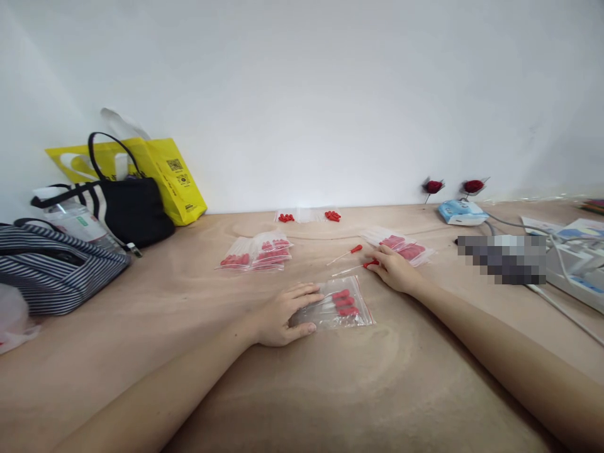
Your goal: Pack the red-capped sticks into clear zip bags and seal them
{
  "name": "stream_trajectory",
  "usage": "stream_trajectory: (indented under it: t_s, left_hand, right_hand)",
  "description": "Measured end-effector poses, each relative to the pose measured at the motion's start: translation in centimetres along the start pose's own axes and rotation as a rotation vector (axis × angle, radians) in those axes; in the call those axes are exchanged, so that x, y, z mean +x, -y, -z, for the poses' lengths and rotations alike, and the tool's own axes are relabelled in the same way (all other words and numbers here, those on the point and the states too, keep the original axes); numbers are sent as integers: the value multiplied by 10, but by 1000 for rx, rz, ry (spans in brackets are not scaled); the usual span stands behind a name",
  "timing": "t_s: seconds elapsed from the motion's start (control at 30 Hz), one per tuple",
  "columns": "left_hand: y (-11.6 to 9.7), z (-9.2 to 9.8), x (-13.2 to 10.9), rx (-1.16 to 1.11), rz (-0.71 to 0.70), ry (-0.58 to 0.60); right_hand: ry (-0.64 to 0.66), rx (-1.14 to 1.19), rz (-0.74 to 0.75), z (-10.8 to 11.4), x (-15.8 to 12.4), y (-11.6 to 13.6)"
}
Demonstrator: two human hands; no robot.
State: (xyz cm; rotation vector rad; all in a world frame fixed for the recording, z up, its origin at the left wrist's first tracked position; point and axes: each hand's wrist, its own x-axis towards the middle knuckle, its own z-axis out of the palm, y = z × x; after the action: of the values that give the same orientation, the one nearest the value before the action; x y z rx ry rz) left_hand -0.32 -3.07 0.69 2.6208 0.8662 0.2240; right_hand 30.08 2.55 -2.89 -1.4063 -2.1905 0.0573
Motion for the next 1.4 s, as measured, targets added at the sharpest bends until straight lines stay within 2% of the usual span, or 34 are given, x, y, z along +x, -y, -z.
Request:
stream_trajectory:
  t_s: [0.13,0.23,0.37,0.47,0.83,1.1,1.4]
  left_hand:
    - [-1,1,-1,-1,0,3]
    - [-1,1,-1,-7,-4,4]
    - [0,1,-1,-1,14,10]
    - [1,0,-1,0,14,5]
    - [-1,2,0,5,31,20]
    - [1,1,0,-22,19,2]
    - [0,1,2,-7,3,11]
  right_hand:
    - [22,-13,40,10,-6,1]
    - [18,-14,50,32,-15,-5]
    - [106,1,84,65,-26,-14]
    - [149,11,106,75,-29,-17]
    - [157,47,135,56,-26,7]
    - [138,77,61,54,-27,5]
    - [251,174,178,47,-27,24]
